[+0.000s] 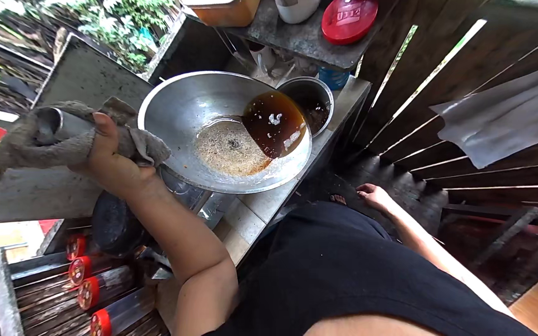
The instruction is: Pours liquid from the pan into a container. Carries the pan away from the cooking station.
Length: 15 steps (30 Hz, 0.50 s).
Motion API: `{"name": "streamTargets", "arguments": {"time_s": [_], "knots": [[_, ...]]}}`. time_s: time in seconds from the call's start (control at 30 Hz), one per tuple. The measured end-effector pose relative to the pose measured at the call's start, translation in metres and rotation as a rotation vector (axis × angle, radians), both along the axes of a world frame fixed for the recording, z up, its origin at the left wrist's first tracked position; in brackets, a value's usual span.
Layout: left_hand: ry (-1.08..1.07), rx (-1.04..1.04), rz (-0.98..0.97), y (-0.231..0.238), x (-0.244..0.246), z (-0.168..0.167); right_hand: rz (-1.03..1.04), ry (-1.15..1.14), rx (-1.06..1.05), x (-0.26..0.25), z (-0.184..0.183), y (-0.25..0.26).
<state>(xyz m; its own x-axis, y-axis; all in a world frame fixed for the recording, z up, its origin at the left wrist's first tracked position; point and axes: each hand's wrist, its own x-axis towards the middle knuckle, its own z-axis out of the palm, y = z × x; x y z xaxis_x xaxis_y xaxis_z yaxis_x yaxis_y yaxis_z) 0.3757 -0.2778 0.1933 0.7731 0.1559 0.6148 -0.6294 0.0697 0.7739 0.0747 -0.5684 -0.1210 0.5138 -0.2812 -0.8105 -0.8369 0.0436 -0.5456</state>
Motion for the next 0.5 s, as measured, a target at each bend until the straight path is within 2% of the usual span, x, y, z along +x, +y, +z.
{"name": "streamTargets", "arguments": {"time_s": [0.5], "knots": [[-0.002, 0.035, 0.016, -0.004, 0.005, 0.006, -0.041, -0.024, -0.001, -0.011, -0.022, 0.006]]}}
